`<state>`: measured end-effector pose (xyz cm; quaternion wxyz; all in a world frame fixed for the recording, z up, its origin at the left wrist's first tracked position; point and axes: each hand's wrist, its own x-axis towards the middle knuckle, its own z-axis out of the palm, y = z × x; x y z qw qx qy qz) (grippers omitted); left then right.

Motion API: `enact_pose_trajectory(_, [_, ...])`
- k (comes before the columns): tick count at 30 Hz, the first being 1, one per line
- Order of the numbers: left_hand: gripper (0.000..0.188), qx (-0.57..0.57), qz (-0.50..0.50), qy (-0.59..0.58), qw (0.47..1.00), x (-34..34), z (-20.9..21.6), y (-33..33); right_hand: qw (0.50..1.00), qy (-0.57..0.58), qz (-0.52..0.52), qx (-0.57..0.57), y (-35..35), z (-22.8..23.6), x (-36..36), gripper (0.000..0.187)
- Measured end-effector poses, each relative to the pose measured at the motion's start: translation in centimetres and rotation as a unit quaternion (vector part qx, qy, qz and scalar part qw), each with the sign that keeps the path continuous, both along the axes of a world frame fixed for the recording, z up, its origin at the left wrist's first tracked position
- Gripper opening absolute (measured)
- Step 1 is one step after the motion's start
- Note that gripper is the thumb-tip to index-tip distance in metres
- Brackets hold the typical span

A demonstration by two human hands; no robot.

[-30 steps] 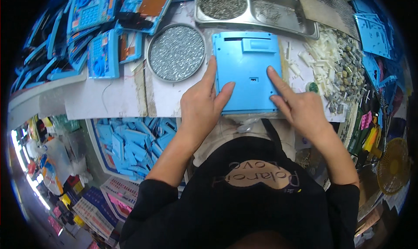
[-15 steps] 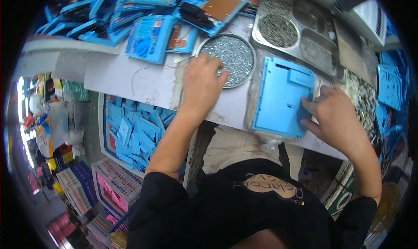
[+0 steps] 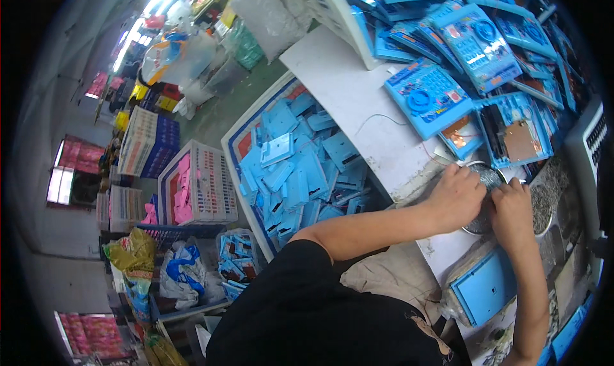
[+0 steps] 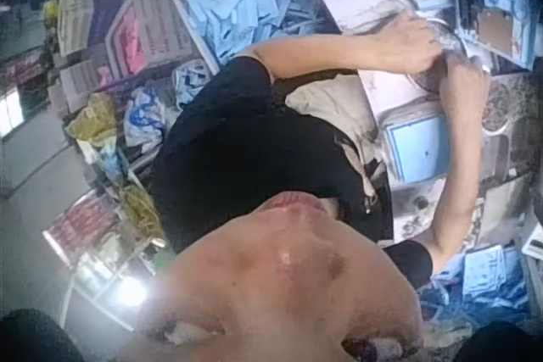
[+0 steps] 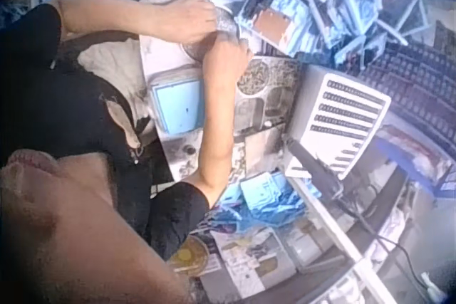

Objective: Assemble a blue electronic toy or device housing by installing components and using a power screwdriver and soldering iron.

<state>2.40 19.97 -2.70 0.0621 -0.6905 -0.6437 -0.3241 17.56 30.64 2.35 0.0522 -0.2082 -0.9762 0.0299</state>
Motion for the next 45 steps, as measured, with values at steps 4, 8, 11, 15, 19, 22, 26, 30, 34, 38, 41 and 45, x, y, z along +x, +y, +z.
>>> enact_pose_trajectory(4, [0.009, -0.106, -0.042, 0.186, 0.976, -0.9, -0.9, 2.7, 0.983, 0.133, -0.117, 0.037, 0.2, 3.7, 4.8, 0.009])
enact_pose_trajectory(8, [0.016, -0.1, -0.118, -0.015, 0.988, -2.6, 1.5, 1.8, 0.961, 0.201, -0.19, 0.006, -0.5, 5.9, 12.9, 0.008])
enact_pose_trajectory(11, [0.011, -0.177, -0.1, 0.0, 0.979, -2.6, 3.1, 1.4, 0.952, 0.171, -0.241, -0.077, -1.1, 5.8, 17.2, 0.006])
enact_pose_trajectory(15, [0.009, -0.179, -0.114, -0.063, 0.975, -2.2, 3.8, 1.4, 0.964, 0.096, -0.241, -0.065, -2.4, 4.6, 18.5, 0.006])
enact_pose_trajectory(19, [0.01, -0.169, -0.096, -0.135, 0.971, -1.9, 3.9, 1.4, 0.98, 0.043, -0.191, -0.039, -1.8, 4.3, 17.5, 0.005])
enact_pose_trajectory(22, [0.008, -0.188, -0.094, -0.192, 0.959, -1.7, 4.4, 1.0, 0.986, -0.019, -0.163, -0.025, -0.8, 4.9, 16.5, 0.008])
enact_pose_trajectory(26, [0.006, -0.216, -0.134, -0.248, 0.935, -0.1, 5.6, 0.4, 0.983, -0.119, -0.138, -0.023, 0.6, 5.5, 15.8, 0.008])
enact_pose_trajectory(30, [0.004, -0.238, -0.231, -0.396, 0.857, 2.1, 6.0, -1.2, 0.989, -0.026, -0.143, -0.031, 0.7, 8.3, 15.6, 0.022])
enact_pose_trajectory(34, [0.006, -0.373, -0.291, -0.603, 0.642, 5.1, 7.8, -3.4, 0.895, 0.311, -0.054, -0.316, -6.1, 7.5, 13.4, 0.025])
enact_pose_trajectory(38, [0.011, -0.457, -0.313, -0.689, 0.467, 6.0, 8.6, -4.3, 0.839, 0.369, -0.089, -0.391, -9.9, 5.4, 13.6, 0.02])
enact_pose_trajectory(41, [0.011, -0.485, -0.315, -0.695, 0.427, 6.4, 8.5, -4.7, 0.825, 0.406, -0.07, -0.387, -10.9, 4.8, 13.8, 0.022])
enact_pose_trajectory(45, [0.011, -0.538, -0.324, -0.66, 0.411, 6.7, 9.3, -4.7, 0.865, 0.405, -0.044, -0.294, -12.1, 5.4, 14.3, 0.024])
